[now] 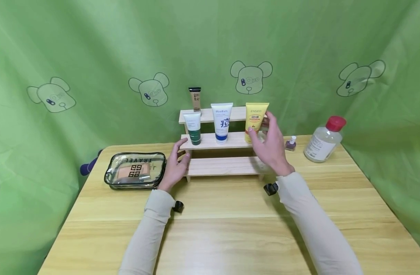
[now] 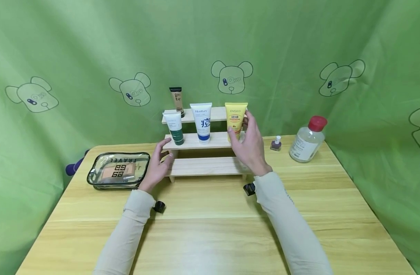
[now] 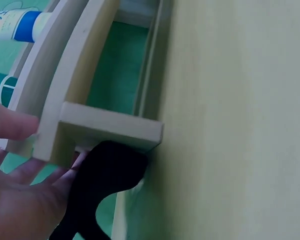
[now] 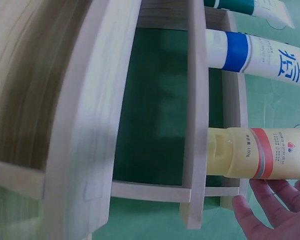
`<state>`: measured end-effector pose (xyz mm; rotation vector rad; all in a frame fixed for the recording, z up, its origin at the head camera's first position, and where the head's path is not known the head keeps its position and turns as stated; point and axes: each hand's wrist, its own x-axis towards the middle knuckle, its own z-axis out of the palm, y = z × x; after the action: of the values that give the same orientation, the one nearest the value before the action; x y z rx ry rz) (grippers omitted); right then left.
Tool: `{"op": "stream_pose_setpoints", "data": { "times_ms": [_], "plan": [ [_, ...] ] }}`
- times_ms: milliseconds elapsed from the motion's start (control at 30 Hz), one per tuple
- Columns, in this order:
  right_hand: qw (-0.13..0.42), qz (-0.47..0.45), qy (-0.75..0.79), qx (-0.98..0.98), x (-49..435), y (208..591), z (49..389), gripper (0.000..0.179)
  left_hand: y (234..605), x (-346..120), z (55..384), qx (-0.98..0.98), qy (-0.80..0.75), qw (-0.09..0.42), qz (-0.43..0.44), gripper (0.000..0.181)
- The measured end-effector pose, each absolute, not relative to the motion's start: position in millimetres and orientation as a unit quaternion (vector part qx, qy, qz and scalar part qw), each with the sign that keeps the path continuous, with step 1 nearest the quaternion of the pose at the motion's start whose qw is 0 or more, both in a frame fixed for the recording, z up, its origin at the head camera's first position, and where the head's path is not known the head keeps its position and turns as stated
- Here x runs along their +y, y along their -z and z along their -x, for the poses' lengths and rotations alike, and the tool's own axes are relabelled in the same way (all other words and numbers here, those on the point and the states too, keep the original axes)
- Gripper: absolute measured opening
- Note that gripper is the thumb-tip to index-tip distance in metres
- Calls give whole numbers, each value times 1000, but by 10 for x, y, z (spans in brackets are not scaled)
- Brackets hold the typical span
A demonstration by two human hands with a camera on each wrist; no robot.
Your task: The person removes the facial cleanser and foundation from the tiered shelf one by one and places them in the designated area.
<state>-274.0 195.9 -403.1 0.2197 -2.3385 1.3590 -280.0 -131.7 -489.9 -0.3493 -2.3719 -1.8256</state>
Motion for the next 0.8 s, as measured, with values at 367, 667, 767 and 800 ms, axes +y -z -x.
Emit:
{"op": "stream_pose_setpoints", "data": {
  "times_ms": [367, 667, 767, 800],
  "plan": [
    [173, -81, -557, -808, 1963, 3953, 2763, 67, 4812, -1386, 2845, -775, 617, 72, 113, 61],
    [138, -75, -579, -800, 2090, 3922, 2798, 54, 4784, -1401, 2853, -773, 621, 68, 112, 59],
    [116, -72, -570, -810, 2148, 3890, 2791, 51, 4773, -1409, 2869, -772, 621, 66, 114, 59],
    [109, -72, -568, -813, 2166, 3878, 2785, 51, 4766, -1411, 2874, -772, 621, 65, 115, 60]
  ]
}}
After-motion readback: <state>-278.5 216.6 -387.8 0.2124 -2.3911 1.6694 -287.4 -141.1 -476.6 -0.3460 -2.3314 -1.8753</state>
